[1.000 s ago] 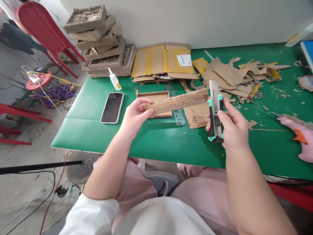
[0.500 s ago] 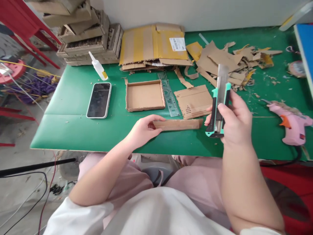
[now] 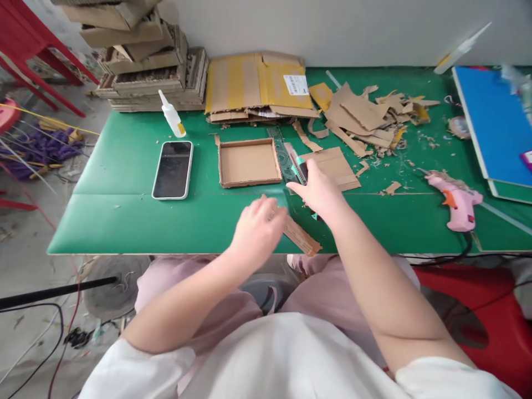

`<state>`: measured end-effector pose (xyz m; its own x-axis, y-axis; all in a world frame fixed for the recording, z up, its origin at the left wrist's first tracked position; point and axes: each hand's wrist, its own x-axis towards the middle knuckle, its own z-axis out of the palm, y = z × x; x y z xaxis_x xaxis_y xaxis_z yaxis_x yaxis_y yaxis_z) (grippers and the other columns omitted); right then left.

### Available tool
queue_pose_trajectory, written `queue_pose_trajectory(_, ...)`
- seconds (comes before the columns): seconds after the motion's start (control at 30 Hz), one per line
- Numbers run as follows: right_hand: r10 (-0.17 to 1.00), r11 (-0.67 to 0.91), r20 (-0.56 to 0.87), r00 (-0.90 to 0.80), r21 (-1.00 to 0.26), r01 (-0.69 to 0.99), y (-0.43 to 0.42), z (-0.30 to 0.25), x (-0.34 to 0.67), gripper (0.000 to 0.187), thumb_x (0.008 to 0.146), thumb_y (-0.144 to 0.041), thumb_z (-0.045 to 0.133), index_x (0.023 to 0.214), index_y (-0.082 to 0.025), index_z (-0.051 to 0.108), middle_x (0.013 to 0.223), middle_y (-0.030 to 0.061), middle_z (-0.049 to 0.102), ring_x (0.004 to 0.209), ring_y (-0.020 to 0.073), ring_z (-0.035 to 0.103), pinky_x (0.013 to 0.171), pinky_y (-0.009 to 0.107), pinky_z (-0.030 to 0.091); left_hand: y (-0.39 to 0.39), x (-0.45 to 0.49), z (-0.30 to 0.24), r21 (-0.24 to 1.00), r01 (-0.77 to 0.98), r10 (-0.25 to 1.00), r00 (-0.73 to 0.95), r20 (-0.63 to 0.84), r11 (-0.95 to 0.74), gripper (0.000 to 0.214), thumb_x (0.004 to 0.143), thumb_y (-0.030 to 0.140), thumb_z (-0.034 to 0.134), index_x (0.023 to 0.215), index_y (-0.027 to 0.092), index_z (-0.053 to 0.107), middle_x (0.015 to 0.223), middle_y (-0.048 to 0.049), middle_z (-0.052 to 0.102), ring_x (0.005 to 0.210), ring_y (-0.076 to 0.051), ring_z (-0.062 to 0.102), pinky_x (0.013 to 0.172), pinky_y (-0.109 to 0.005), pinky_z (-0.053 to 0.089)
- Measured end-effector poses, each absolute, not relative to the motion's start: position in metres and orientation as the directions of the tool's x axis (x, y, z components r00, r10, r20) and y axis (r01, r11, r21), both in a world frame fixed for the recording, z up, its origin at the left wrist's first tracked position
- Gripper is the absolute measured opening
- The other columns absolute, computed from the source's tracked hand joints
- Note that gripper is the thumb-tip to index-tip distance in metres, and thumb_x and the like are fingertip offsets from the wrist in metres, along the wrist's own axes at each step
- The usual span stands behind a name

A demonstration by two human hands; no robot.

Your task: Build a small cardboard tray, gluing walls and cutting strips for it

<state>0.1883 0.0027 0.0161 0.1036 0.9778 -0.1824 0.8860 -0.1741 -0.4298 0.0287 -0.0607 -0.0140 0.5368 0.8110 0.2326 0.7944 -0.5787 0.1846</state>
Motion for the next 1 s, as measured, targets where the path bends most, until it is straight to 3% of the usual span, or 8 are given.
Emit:
queue_pose_trajectory(0.1,0.982,-0.150,-0.145,0.117,-0.239,0.959,0.004,0.014,0.175,0.043,0.080,-0.036,0.064,0.112,-0.014,0.046,0.111,0.0197,0.061,0.102,0.0384,0.061,0.080,0.049,0.049,-0.087,0.039,-0.024,0.139,0.727,0.738,0.643,0.206,-0.672,0.052,0.086,0.051,0.051,0.127,0.019,0.055,0.132,-0.0192,0.053,0.120,-0.035,0.051,0.091,-0.046,0.047)
queue_pose_trajectory(0.2,0.972,-0.203,-0.155,0.177,-0.173,0.964,0.004,0.013,0.172,0.045,0.081,-0.037,0.064,0.114,-0.014,0.045,0.111,0.0209,0.061,0.102,0.0390,0.061,0.079,0.049,0.049,-0.098,0.042,-0.030,0.125,0.699,0.709,0.681,0.186,-0.704,0.066,0.081,0.062,0.052,0.132,0.021,0.048,0.139,-0.0223,0.045,0.130,-0.042,0.041,0.098,-0.055,0.040)
queue_pose_trajectory(0.3,0.958,-0.252,-0.194,0.212,-0.211,0.944,0.008,0.015,0.174,0.042,0.079,-0.031,0.066,0.112,-0.015,0.046,0.103,0.0178,0.065,0.095,0.0344,0.065,0.076,0.044,0.050,-0.098,0.041,-0.031,0.123,0.673,0.684,0.713,0.156,-0.730,0.052,0.081,0.047,0.060,0.125,0.021,0.051,0.140,-0.0221,0.045,0.131,-0.044,0.040,0.101,-0.054,0.039)
queue_pose_trajectory(0.4,0.931,-0.323,-0.285,0.230,-0.342,0.882,0.011,0.017,0.177,0.045,0.075,-0.026,0.067,0.113,-0.017,0.044,0.079,0.0069,0.067,0.066,0.0244,0.066,0.062,0.036,0.051,-0.097,0.040,-0.029,0.105,0.644,0.652,0.747,0.128,-0.758,0.040,0.083,0.031,0.058,0.120,0.018,0.053,0.138,-0.0206,0.048,0.132,-0.042,0.040,0.103,-0.051,0.038)
queue_pose_trajectory(0.57,0.925,-0.354,-0.281,0.257,-0.383,0.853,0.010,0.022,0.185,0.045,0.069,-0.019,0.064,0.109,-0.019,0.044,0.056,-0.0040,0.057,0.048,0.0199,0.058,0.053,0.035,0.047,-0.097,0.033,-0.031,0.108,0.594,0.604,0.790,0.110,-0.797,0.043,0.081,0.027,0.058,0.121,0.014,0.051,0.139,-0.0223,0.046,0.135,-0.039,0.037,0.107,-0.053,0.035)
queue_pose_trajectory(0.77,0.964,-0.263,-0.124,0.234,-0.549,0.793,-0.022,0.038,0.219,0.042,0.064,-0.027,0.070,0.097,-0.025,0.044,0.060,-0.0044,0.056,0.042,0.0187,0.054,0.046,0.036,0.045,-0.090,0.010,-0.033,0.194,0.464,0.496,0.851,0.172,-0.864,0.044,0.077,0.019,0.059,0.119,0.012,0.054,0.138,-0.0206,0.048,0.137,-0.038,0.033,0.109,-0.052,0.034)
queue_pose_trajectory(1.0,0.971,-0.129,-0.239,-0.005,-0.542,0.830,-0.084,0.041,0.260,0.033,0.066,-0.035,0.069,0.086,-0.025,0.044,0.065,-0.0043,0.055,0.051,0.0157,0.054,0.049,0.030,0.043,-0.083,-0.014,-0.028,0.335,0.367,0.436,0.885,0.161,-0.868,0.050,0.073,0.009,0.051,0.123,0.015,0.055,0.143,-0.0149,0.045,0.141,-0.032,0.027,0.113,-0.050,0.031)
